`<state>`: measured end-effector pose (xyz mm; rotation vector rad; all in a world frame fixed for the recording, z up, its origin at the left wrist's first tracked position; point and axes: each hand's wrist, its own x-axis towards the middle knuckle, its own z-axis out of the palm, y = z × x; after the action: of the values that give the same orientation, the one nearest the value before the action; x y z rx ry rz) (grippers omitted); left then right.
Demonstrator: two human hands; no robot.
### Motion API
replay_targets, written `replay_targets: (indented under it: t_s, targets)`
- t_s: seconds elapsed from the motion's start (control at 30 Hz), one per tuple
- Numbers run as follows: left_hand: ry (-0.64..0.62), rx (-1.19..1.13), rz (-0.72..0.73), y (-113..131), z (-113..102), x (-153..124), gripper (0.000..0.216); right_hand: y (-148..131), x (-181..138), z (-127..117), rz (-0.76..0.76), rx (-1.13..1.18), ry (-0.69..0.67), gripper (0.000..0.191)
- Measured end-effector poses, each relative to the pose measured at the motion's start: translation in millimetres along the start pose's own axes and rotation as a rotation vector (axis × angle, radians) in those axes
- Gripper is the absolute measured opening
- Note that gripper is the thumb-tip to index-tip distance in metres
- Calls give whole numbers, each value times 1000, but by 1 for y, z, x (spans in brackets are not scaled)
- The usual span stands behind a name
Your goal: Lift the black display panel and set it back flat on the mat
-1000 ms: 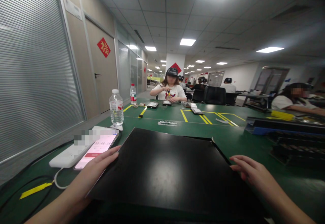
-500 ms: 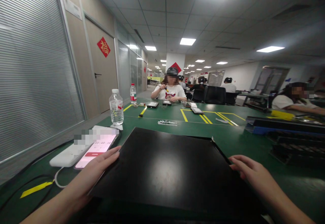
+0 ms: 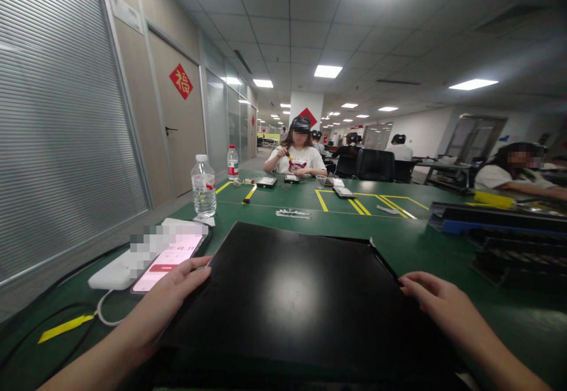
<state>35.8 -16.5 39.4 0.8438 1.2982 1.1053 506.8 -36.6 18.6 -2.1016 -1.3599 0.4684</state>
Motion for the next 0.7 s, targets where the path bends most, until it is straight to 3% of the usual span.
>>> replay_targets:
  t_s: [0.3,0.7]
  targets:
    - [16,37,62,-10,-6,8,49,-3,-2,-2,-8,-50,-8,66]
    - [6,10,32,-11,-6,9,45,3,3,0,-28,-73,37,55]
